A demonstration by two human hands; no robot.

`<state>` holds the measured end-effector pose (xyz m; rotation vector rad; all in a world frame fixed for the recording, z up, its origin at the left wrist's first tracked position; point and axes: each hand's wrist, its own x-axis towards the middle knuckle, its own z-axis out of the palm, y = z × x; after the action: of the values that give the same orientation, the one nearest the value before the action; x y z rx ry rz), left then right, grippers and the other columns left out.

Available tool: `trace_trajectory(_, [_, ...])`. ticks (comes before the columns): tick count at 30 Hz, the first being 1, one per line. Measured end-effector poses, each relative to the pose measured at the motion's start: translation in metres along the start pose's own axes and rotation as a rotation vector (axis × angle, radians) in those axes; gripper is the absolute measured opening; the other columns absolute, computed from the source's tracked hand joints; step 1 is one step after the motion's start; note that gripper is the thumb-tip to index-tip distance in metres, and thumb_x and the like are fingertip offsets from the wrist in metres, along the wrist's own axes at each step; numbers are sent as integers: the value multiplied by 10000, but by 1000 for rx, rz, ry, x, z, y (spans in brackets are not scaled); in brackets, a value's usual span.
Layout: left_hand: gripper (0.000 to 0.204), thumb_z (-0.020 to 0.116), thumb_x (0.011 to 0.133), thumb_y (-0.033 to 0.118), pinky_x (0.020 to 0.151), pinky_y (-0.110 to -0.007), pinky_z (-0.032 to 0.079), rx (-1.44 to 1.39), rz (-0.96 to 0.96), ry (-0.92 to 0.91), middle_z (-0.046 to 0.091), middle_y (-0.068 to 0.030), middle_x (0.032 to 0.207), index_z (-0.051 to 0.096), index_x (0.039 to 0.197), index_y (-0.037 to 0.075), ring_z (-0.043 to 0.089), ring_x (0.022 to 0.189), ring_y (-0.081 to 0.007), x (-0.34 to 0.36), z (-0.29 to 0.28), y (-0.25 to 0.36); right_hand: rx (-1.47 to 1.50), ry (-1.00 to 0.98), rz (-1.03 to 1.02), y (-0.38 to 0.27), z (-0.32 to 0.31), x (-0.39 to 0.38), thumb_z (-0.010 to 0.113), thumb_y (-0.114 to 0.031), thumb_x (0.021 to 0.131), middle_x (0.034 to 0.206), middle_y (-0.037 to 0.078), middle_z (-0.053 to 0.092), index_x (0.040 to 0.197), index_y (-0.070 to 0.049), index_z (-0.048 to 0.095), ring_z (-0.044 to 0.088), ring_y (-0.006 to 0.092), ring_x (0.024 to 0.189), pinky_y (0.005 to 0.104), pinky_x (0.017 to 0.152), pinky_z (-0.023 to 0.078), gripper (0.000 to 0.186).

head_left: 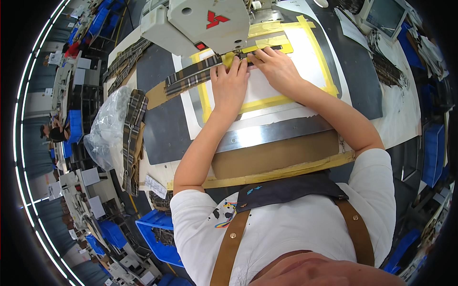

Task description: The person sews a reinforcement pattern onto a fabric strap using an industrial sewing machine, guiding the fabric with a metal guide template.

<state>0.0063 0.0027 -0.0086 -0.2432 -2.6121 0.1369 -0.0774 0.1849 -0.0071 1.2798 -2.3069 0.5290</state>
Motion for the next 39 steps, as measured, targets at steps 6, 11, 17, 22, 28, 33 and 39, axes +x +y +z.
trace_trajectory(6, [426,741,927,259,1058,-474,407,8,-6,-8,676,-4,1347,694,1340,166,590,1005,-244,1,0,-1,-32,26,-15,1,2,0,661,-155,909,1075,38,617,1225,-16,695,596,209,1055,347,859,513,347])
trace_trajectory(11, [419,739,927,250,1059,-478,407,1,2,12,677,-3,1344,697,1335,163,591,1004,-248,1,3,-1,-10,0,6,1,2,1,660,-154,907,1076,37,619,1233,-16,696,597,209,1057,350,860,515,356])
trace_trajectory(17, [408,733,931,242,1059,-472,407,13,-5,9,683,-5,1340,700,1330,162,592,1004,-246,0,2,-1,-1,-111,55,-1,-3,3,661,-49,846,1166,25,628,1357,-26,673,596,202,1104,328,935,516,512])
trace_trajectory(22, [405,731,932,239,1060,-466,407,3,1,15,684,-3,1338,700,1328,159,592,1001,-244,1,4,-2,-18,-119,48,0,0,2,661,-50,850,1179,29,625,1367,-20,664,590,204,1115,329,943,510,518])
trace_trajectory(28, [419,730,929,228,1063,-471,402,11,9,15,680,-13,1340,687,1339,148,590,1010,-249,-1,4,-4,-34,-140,45,-4,1,3,653,-47,874,1188,32,619,1381,-20,651,578,203,1139,329,954,496,508])
trace_trajectory(33, [452,712,923,170,1063,-477,401,14,-4,5,665,-39,1352,657,1371,133,581,1030,-268,-1,4,-5,-24,-121,52,-6,2,4,641,-28,873,1194,43,617,1340,-6,658,582,214,1136,333,932,513,468])
trace_trajectory(39, [436,707,887,115,1043,-470,425,77,8,27,702,-49,1283,692,1323,125,603,982,-274,1,6,-7,50,-134,117,-2,4,0,619,23,847,1215,81,628,1261,28,672,612,256,1150,356,881,581,418])
